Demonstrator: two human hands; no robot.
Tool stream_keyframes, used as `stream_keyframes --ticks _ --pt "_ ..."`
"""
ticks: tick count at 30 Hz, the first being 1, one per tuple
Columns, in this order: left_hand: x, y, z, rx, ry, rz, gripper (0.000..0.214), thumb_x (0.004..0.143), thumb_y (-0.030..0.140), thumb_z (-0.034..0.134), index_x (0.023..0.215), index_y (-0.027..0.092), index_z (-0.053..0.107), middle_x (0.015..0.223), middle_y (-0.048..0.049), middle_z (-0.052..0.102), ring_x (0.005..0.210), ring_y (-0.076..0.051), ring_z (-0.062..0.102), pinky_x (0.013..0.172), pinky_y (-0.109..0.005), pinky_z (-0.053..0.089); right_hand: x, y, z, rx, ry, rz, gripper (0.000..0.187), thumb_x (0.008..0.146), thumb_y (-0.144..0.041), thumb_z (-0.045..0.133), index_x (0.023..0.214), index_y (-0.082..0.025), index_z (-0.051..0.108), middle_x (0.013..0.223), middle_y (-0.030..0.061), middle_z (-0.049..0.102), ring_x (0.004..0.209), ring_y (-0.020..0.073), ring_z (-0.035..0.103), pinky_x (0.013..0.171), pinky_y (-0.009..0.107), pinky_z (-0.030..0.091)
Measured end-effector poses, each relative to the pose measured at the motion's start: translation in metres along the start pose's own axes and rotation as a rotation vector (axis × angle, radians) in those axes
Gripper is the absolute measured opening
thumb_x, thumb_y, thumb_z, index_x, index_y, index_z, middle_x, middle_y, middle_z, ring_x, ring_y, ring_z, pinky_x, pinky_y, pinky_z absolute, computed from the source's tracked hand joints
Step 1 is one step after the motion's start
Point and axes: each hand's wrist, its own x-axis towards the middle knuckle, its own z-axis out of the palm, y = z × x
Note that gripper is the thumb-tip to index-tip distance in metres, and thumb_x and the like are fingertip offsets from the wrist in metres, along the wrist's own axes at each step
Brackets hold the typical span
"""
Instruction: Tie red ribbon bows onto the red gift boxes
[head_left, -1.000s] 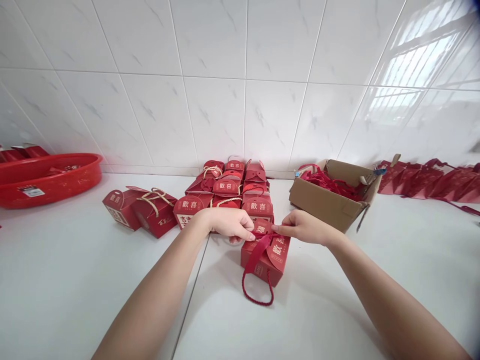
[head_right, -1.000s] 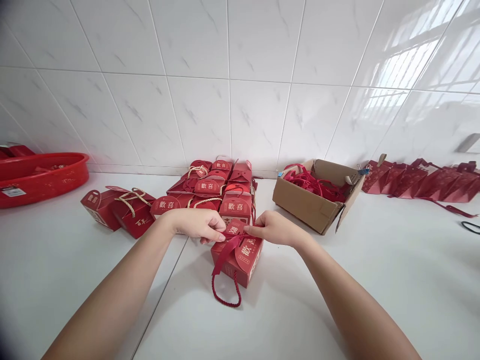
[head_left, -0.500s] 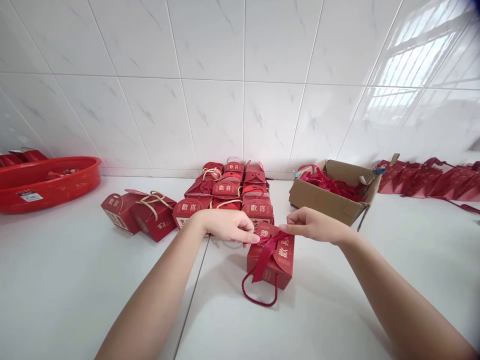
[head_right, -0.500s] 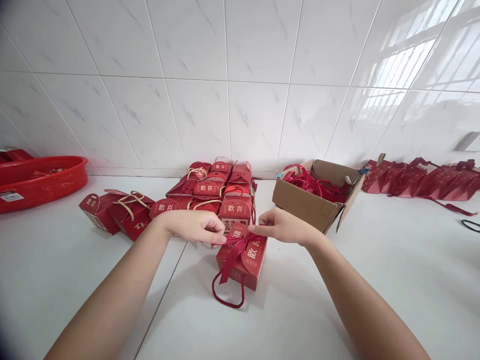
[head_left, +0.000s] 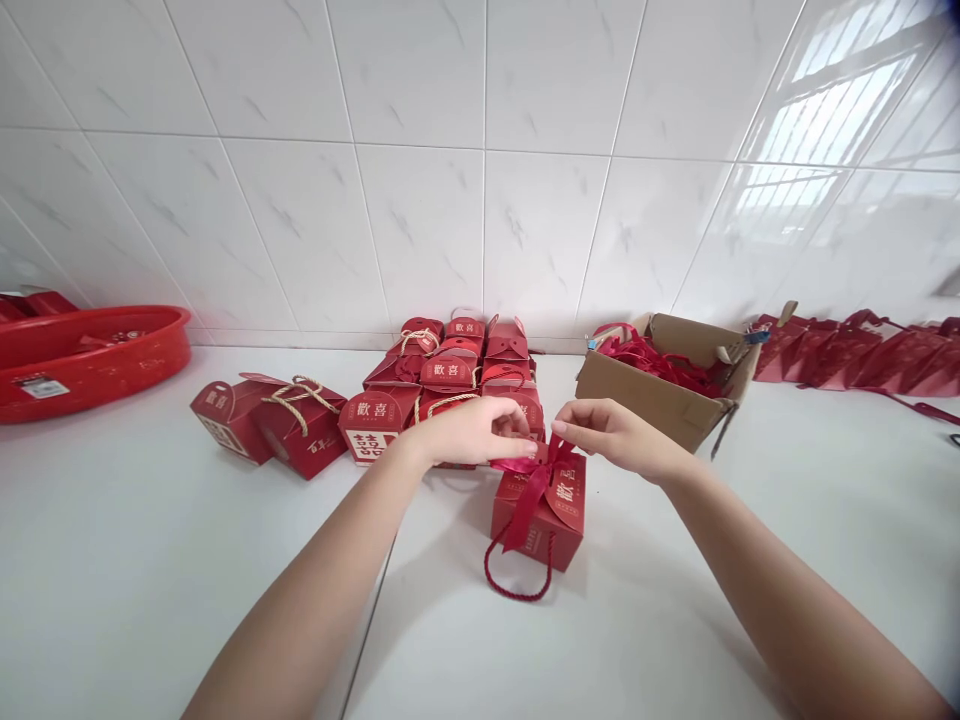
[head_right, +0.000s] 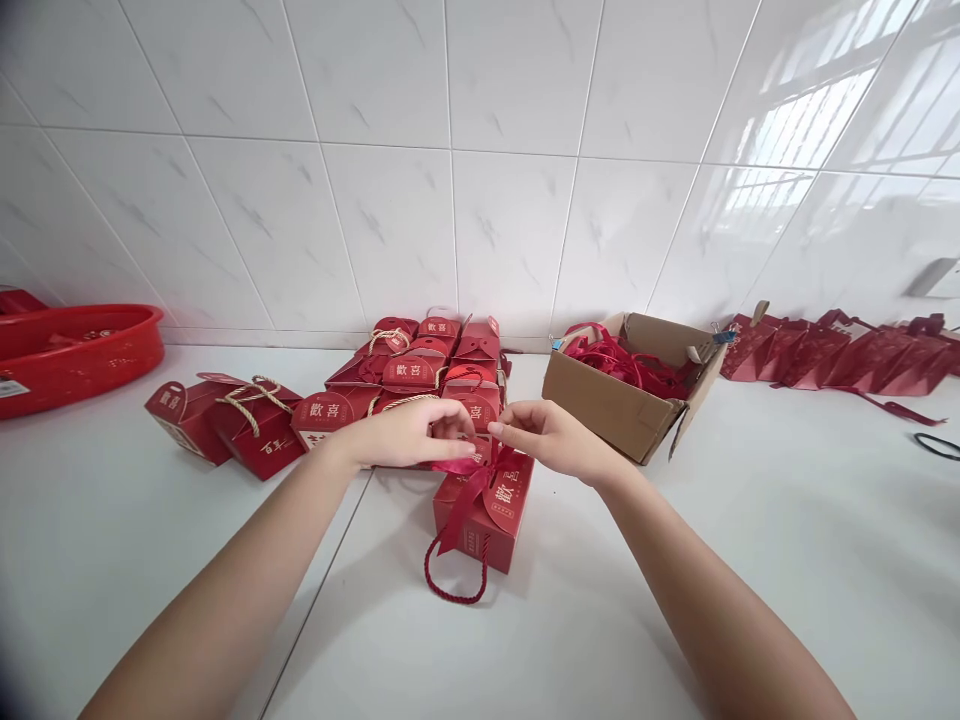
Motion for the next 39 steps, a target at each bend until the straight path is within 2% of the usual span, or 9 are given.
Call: stream_keyframes --ticks 4,9,13,18,23,25,30,35,39 --pt "0.011 0.002 0.024 0.013 -0.026 -0.016 0.038 0.072 0.053 0.060 0.090 0.021 0.058 0.093 -0.0035 0.064 0.079 -0.019 0.060 0.062 -0.026 0.043 -0.002 -0.003 0.000 -0.001 -0.016 -0.061 0.040 0.087 -0.054 0.048 0.089 -0.017 0.063 0.080 0.0027 0.059 0.069 0.0121 0.049 0.061 0.025 0.038" --pt "0.016 0.000 0.034 0.039 0.015 -0.020 0.020 0.072 0.040 0.057 0.079 0.021 0.058 0.085 -0.0020 0.065 0.071 -0.017 0.059 0.057 -0.025 0.042 -0.007 0.001 -0.019 -0.260 0.105 0.013 0.034 0.089 -0.047 0.045 0.095 -0.022 0.067 0.093 0.0040 0.066 0.084 0.0178 0.057 0.072 0.029 0.044" --pt "0.015 -0.002 0.033 0.095 0.033 -0.048 0.016 0.070 0.036 0.054 0.074 0.021 0.058 0.084 -0.0026 0.065 0.069 -0.016 0.058 0.056 -0.025 0.042 -0.008 0.007 -0.028 -0.453 -0.026 0.132 0.028 0.085 -0.039 0.050 0.099 -0.024 0.070 0.103 0.0047 0.067 0.090 0.0215 0.060 0.076 0.032 0.046" --pt "0.012 0.003 0.026 0.051 -0.056 -0.030 0.013 0.069 0.032 0.053 0.072 0.020 0.057 0.080 -0.0013 0.062 0.065 -0.014 0.055 0.053 -0.024 0.039 -0.003 0.008 -0.017 -0.452 -0.123 0.082 0.030 0.084 -0.037 0.048 0.097 -0.023 0.072 0.088 0.0037 0.069 0.071 0.0164 0.057 0.062 0.028 0.042" --pt "0.011 0.004 0.022 0.074 -0.051 -0.032 0.013 0.068 0.032 0.054 0.070 0.019 0.057 0.075 -0.0005 0.061 0.063 -0.013 0.051 0.051 -0.024 0.037 0.000 0.008 -0.007 -0.542 -0.030 0.072 0.017 0.077 -0.031 0.056 0.071 -0.018 0.067 0.066 0.0010 0.062 0.060 0.0125 0.050 0.056 0.025 0.036" --pt "0.012 0.002 0.022 0.085 -0.047 -0.057 0.014 0.068 0.033 0.054 0.072 0.020 0.058 0.075 0.0000 0.061 0.062 -0.013 0.051 0.050 -0.024 0.037 -0.001 0.006 -0.005 -0.548 -0.004 0.059 0.014 0.076 -0.029 0.056 0.069 -0.018 0.063 0.067 0.0007 0.061 0.064 0.0134 0.052 0.058 0.025 0.037" --pt "0.012 0.000 0.022 0.110 -0.037 -0.078 0.014 0.067 0.032 0.053 0.069 0.020 0.058 0.073 0.0006 0.060 0.061 -0.013 0.050 0.049 -0.024 0.036 -0.002 0.004 -0.001 -0.521 -0.031 0.048 0.016 0.077 -0.035 0.058 0.080 -0.020 0.062 0.083 0.0026 0.062 0.071 0.0153 0.053 0.060 0.026 0.039" --pt "0.012 0.001 0.025 0.161 -0.026 -0.103 0.012 0.066 0.031 0.051 0.067 0.020 0.056 0.070 0.0005 0.058 0.057 -0.013 0.048 0.047 -0.025 0.032 -0.002 0.005 0.003 -0.537 -0.102 0.087 0.018 0.083 -0.033 0.049 0.081 -0.019 0.060 0.076 0.0040 0.059 0.065 0.0151 0.049 0.056 0.028 0.035" --pt "0.011 0.005 0.026 0.206 -0.009 -0.130 0.011 0.064 0.030 0.050 0.066 0.020 0.054 0.070 -0.0009 0.060 0.057 -0.014 0.049 0.045 -0.026 0.030 -0.006 0.003 0.006 -0.608 -0.129 0.116 0.022 0.085 -0.034 0.047 0.069 -0.020 0.048 0.068 0.0025 0.054 0.059 0.0141 0.044 0.052 0.028 0.032"
